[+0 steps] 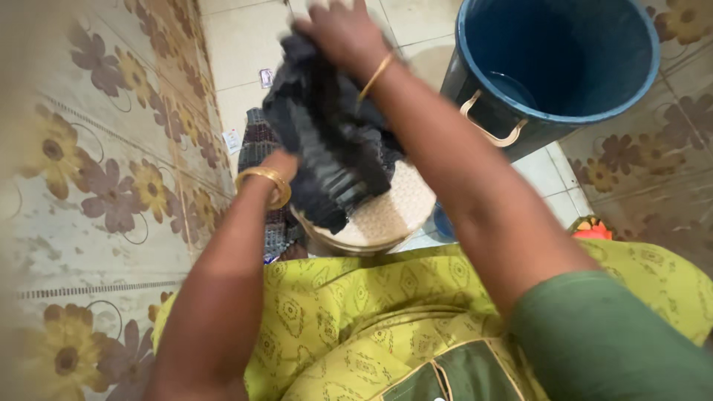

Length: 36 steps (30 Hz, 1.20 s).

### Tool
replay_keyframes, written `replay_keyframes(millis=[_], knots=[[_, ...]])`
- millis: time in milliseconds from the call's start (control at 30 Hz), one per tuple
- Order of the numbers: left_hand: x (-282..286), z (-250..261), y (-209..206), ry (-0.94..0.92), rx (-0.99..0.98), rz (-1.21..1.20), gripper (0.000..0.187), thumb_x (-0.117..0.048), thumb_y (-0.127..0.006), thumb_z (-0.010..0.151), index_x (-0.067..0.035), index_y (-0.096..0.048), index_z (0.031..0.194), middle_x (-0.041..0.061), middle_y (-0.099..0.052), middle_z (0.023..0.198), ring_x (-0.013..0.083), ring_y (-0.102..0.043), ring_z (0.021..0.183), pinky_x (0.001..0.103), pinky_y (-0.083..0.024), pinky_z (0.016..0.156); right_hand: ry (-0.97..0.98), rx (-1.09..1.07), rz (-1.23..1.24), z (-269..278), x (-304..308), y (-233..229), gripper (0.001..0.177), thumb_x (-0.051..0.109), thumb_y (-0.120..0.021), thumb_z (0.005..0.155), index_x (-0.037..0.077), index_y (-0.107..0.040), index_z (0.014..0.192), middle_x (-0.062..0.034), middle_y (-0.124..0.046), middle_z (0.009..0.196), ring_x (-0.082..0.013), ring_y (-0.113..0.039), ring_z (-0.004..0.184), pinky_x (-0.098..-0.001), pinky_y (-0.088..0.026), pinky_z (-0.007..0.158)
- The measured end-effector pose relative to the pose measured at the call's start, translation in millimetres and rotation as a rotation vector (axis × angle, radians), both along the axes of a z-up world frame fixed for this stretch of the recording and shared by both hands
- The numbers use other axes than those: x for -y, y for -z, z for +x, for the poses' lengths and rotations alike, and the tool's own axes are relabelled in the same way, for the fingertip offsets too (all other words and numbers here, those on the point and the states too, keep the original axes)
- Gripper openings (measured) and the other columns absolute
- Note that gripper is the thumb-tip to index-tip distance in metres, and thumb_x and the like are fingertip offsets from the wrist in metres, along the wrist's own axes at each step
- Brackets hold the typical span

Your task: The person scrubs a black and grey patterned mat using a brush, pours water from a blue mug to rinse it, and wrings the mat by hand.

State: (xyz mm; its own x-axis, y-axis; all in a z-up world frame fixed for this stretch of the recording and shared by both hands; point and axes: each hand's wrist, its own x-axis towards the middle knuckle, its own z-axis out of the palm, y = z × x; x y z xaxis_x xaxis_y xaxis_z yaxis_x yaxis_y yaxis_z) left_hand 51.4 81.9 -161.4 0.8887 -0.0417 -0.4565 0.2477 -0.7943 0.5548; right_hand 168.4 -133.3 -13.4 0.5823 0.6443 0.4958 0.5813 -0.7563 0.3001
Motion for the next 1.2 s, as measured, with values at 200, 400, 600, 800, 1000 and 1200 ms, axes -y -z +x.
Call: replay_keyframes(millis=[200, 400, 600, 800, 1000, 1200], knots=[[-2, -21, 4, 0.166, -0.050, 0.439, 0.038, -0.024, -0.058, 0.094, 0.000, -0.072, 0.120, 0.027, -0.064, 0.131, 0.0413, -0.063, 0.122, 0.049, -0.051, 0.103, 0.179, -0.454, 0.169, -27, 64, 112, 0.038, 0.015, -0.052, 0.091, 0.026, -0.068, 0.124, -0.0075, -0.064, 0.122, -0.0365, -0.058, 0.115, -0.0534, -0.053, 0.083], [5, -24, -29, -0.021, 0.165, 0.419, 0.036, -0.013, -0.051, 0.101, -0.007, -0.057, 0.136, 0.029, -0.066, 0.125, 0.0462, -0.064, 0.117, 0.055, -0.051, 0.098, 0.440, -0.762, 0.496, -27, 105, 108, 0.033, 0.042, -0.059, 0.106, 0.022, -0.066, 0.131, -0.0132, -0.068, 0.129, -0.0377, -0.066, 0.114, -0.0473, -0.052, 0.098], [15, -24, -48, -0.043, 0.091, 0.336, 0.066, -0.010, -0.064, 0.088, -0.016, -0.044, 0.151, 0.029, -0.066, 0.124, 0.0464, -0.062, 0.119, 0.052, -0.050, 0.101, 0.278, -0.995, 0.129, -84, 127, 84, 0.064, 0.051, -0.074, 0.085, 0.024, -0.056, 0.140, -0.0120, -0.058, 0.141, -0.0368, -0.057, 0.124, -0.0487, -0.046, 0.102], [1, -19, -15, -0.220, 0.091, 0.163, 0.080, -0.020, -0.074, 0.084, -0.001, -0.033, 0.151, 0.033, -0.061, 0.127, 0.0479, -0.059, 0.121, 0.049, -0.047, 0.104, 0.078, -0.710, -0.045, -125, 145, 91, 0.065, 0.046, -0.078, 0.073, 0.025, -0.064, 0.133, -0.0083, -0.053, 0.149, -0.0370, -0.040, 0.137, -0.0528, -0.039, 0.105], [-5, -8, 1, -0.307, 0.098, 0.113, 0.052, -0.018, -0.064, 0.093, 0.001, -0.052, 0.139, 0.030, -0.056, 0.140, 0.0468, -0.054, 0.128, 0.048, -0.046, 0.103, 0.227, -0.486, 0.009, -130, 142, 88, 0.018, 0.016, -0.065, 0.102, 0.021, -0.074, 0.116, -0.0031, -0.073, 0.116, -0.0244, -0.066, 0.106, -0.0416, -0.057, 0.080], [0, -16, -69, -0.410, 0.212, -0.222, 0.047, -0.012, -0.062, 0.096, -0.006, -0.053, 0.142, 0.017, -0.066, 0.132, 0.0296, -0.065, 0.116, 0.038, -0.050, 0.095, -0.107, -0.042, 0.448, -118, 172, 36, 0.012, 0.008, -0.069, 0.099, 0.012, -0.073, 0.109, -0.0073, -0.077, 0.110, -0.0182, -0.076, 0.079, -0.0273, -0.061, 0.065]])
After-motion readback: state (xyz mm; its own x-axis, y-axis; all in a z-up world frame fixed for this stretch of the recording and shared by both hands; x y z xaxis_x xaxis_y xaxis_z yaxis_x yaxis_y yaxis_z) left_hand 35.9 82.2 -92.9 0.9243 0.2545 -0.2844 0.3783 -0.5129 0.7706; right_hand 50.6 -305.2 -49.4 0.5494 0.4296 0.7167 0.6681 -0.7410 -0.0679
